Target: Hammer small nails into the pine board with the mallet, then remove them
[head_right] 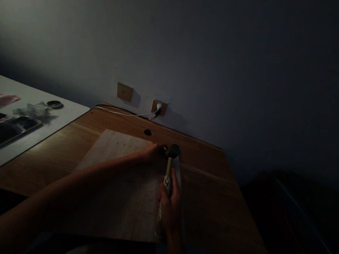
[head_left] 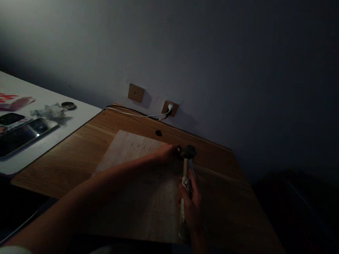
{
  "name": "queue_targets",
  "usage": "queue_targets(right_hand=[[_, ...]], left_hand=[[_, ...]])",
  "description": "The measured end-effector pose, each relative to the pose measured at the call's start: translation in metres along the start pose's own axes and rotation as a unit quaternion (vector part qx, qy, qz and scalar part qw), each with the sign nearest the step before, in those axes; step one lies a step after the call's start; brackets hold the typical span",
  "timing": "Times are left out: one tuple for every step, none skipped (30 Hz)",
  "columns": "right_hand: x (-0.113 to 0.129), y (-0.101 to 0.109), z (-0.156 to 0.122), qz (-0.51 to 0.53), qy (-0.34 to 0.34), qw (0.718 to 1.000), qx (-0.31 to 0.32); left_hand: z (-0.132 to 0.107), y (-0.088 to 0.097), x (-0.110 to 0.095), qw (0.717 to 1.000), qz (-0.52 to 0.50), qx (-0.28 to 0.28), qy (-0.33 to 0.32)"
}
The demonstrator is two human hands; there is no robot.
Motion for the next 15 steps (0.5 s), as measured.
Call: queue_targets(right_hand=[[0.0, 0.0, 0.0, 0.0, -0.005, 1.0, 0.002], [-0.001, -0.001, -0.001, 0.0, -0.014, 1.0, 0.003], [-0.001, -0.001, -0.001, -0.001, -0.02, 1.0, 0.003], [0.0, -0.001, -0.001, -0.001, -0.021, 1.0, 0.002], [0.0, -0.001, -0.001, -0.001, -0.021, 1.0, 0.003], [0.001, -0.002, -0.002, 0.0, -0.022, 1.0, 0.006], [0.001, -0.002, -0.002, 0.001, -0.023, 1.0, 0.008], [0.001, -0.002, -0.002, 0.004, -0.026, 1.0, 0.007], [0.0, -0.002, -0.002, 0.009, -0.029, 1.0, 0.003], [0.0, -0.001, -0.002, 0.014, -0.033, 0.999, -0.001], [-0.001, 0.0, -0.002, 0.02, -0.037, 0.999, -0.007], [-0.001, 0.0, -0.002, 0.026, -0.041, 0.999, -0.011], [-0.002, 0.001, -0.001, 0.031, -0.044, 0.998, -0.015], [-0.003, 0.001, -0.001, 0.036, -0.048, 0.998, -0.016], [-0.004, 0.002, -0.001, 0.041, -0.052, 0.998, -0.017]], left_hand=[[0.0, 0.001, -0.001, 1.0, 0.004, -0.001, 0.002], [-0.001, 0.002, -0.001, 1.0, 0.006, 0.0, 0.004], [-0.001, 0.002, -0.002, 1.0, 0.006, 0.003, 0.003], [-0.002, 0.002, -0.002, 1.0, 0.005, 0.005, 0.002], [-0.002, 0.002, -0.003, 1.0, 0.004, 0.007, 0.001], [-0.002, 0.002, -0.002, 1.0, 0.004, 0.007, 0.0], [-0.002, 0.001, -0.002, 1.0, 0.002, 0.005, -0.002], [-0.002, 0.0, -0.001, 1.0, -0.001, 0.005, -0.002], [-0.001, -0.001, -0.001, 1.0, -0.006, 0.007, -0.002], [0.0, -0.001, 0.0, 1.0, -0.009, 0.009, 0.0], [0.001, 0.0, -0.001, 1.0, -0.007, 0.014, 0.001], [0.002, 0.002, -0.003, 1.0, 0.002, 0.019, -0.002], [0.002, 0.007, -0.006, 0.999, 0.019, 0.026, -0.009], [0.002, 0.014, -0.011, 0.998, 0.043, 0.034, -0.023], [-0.001, 0.023, -0.018, 0.996, 0.069, 0.049, -0.042]])
Point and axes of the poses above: each hand's wrist, its own z-axis towards the middle knuckle, its own y-axis out of the back of the hand, x = y × z, the point moved 8 cm from there along z, towards the middle knuckle, and after that the axes turned 3 degrees about -x, right-handed, at the moved point
